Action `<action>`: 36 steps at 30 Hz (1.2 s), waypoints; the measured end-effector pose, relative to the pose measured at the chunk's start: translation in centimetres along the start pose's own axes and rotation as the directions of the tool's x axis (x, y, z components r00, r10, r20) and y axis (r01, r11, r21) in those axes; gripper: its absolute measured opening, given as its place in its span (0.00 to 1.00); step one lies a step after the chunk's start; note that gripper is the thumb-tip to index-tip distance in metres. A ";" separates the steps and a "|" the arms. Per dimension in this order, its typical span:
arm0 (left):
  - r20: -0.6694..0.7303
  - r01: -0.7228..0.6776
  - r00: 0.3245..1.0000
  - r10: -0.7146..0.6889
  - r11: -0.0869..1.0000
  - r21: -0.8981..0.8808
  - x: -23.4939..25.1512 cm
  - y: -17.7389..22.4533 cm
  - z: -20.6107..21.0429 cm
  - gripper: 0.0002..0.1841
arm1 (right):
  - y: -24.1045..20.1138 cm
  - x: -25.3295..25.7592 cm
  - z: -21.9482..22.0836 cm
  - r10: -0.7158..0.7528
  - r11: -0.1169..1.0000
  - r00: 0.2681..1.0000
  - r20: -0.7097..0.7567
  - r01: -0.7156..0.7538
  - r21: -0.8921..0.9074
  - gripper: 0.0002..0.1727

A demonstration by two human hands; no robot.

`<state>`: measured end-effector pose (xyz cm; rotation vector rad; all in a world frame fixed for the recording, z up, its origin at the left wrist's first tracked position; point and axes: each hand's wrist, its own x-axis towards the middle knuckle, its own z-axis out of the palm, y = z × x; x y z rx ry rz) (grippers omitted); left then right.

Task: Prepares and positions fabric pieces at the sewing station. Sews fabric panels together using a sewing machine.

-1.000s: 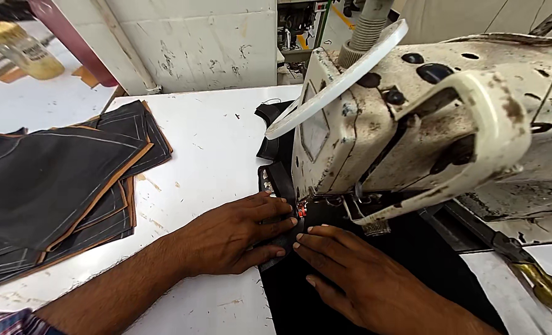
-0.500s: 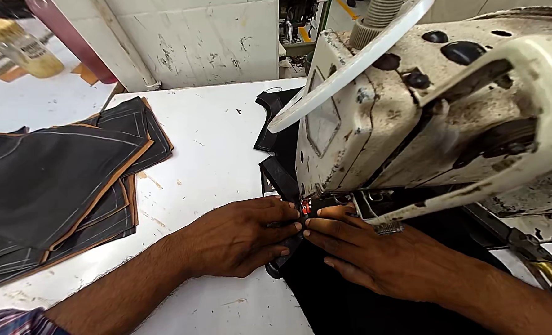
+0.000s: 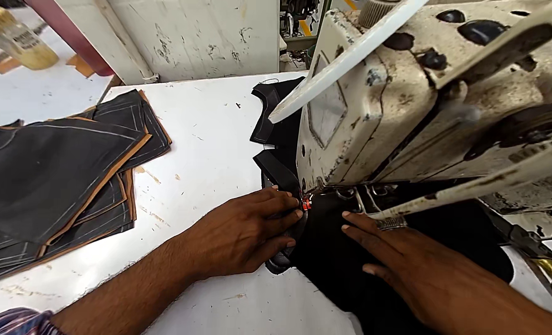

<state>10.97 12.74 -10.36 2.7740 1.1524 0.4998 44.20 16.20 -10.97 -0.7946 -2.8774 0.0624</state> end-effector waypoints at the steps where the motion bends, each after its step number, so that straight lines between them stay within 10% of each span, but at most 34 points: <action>1: -0.007 0.018 1.000 -0.018 1.000 -0.002 0.1 0.2 0.1 0.22 | 1.0 0.2 -0.1 -0.030 1.000 1.000 -0.009 0.030 0.003 0.27; 17: -0.070 0.190 0.980 -0.186 0.981 0.047 0.5 2.1 1.3 0.25 | 6.5 3.2 -2.7 -0.266 0.964 0.964 -0.012 0.265 -0.018 0.28; 27: -0.109 0.242 0.964 -0.242 0.970 -0.020 0.5 2.2 1.6 0.24 | -5.6 2.1 0.2 -0.010 0.984 0.991 -0.136 0.034 0.176 0.24; 36: -0.163 0.112 0.974 -0.155 0.962 -0.250 0.0 0.8 1.2 0.12 | -6.2 1.0 3.1 0.010 0.984 0.968 -0.251 0.035 0.173 0.20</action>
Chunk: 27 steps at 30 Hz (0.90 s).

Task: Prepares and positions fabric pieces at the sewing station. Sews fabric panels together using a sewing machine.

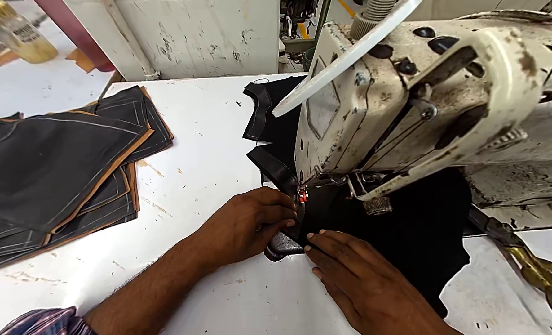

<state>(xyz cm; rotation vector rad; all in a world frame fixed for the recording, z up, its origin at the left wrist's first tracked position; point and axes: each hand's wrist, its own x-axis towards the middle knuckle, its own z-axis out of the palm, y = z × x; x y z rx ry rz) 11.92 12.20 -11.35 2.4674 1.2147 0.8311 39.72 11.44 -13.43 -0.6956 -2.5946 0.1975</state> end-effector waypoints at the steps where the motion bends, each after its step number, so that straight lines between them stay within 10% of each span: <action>1: 0.028 -0.007 1.000 0.007 1.000 -0.013 0.0 -0.2 -0.3 0.12 | 0.1 0.0 0.1 -0.004 1.000 1.000 -0.004 0.004 -0.001 0.19; 27: 0.121 -0.144 0.983 0.139 0.989 0.033 0.2 -0.4 -0.7 0.13 | 0.3 -1.6 -0.8 0.079 0.991 0.997 -0.005 -0.079 -0.109 0.24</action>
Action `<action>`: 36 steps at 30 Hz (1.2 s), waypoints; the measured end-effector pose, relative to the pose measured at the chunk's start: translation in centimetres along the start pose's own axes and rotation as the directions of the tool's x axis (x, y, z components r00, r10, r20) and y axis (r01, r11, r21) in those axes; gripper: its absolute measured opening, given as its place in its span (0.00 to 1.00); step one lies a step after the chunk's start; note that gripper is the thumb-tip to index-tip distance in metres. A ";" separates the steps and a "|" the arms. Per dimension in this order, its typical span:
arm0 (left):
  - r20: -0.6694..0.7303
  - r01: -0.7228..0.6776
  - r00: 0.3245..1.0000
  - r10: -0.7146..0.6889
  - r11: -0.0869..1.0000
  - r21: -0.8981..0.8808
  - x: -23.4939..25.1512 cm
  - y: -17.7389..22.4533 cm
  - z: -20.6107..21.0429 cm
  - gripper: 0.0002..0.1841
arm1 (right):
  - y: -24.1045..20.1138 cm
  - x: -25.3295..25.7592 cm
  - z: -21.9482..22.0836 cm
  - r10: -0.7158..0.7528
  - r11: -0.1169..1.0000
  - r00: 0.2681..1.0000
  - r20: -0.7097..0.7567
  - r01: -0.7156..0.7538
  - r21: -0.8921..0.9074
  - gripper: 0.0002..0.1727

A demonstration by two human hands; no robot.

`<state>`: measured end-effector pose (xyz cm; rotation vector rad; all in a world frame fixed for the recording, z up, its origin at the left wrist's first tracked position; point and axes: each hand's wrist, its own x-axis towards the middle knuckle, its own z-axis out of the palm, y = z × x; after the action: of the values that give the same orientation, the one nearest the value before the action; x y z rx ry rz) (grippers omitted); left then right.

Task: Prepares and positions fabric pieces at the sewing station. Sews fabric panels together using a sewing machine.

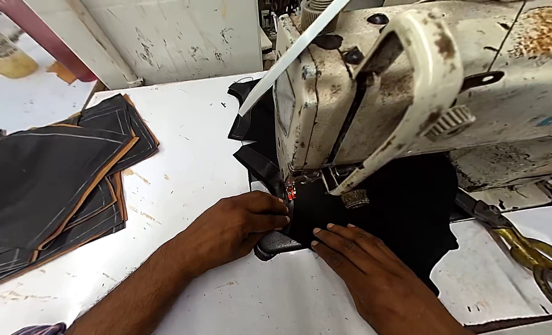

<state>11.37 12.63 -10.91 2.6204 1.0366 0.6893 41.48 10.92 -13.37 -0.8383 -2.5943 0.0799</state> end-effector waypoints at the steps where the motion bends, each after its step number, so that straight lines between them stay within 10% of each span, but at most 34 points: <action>1: -0.012 0.013 1.000 -0.013 1.000 0.004 0.0 0.1 0.1 0.13 | 0.4 0.1 0.0 -0.007 1.000 1.000 -0.001 0.007 0.000 0.24; 36: -0.120 0.161 0.984 -0.132 0.944 0.287 1.1 1.1 1.4 0.20 | 6.2 4.5 -0.9 -0.047 0.992 0.999 -0.008 0.046 -0.114 0.30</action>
<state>13.41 12.56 -11.30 2.7390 1.4515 0.6810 41.91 18.51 -11.95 -0.8147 -2.6269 -0.0870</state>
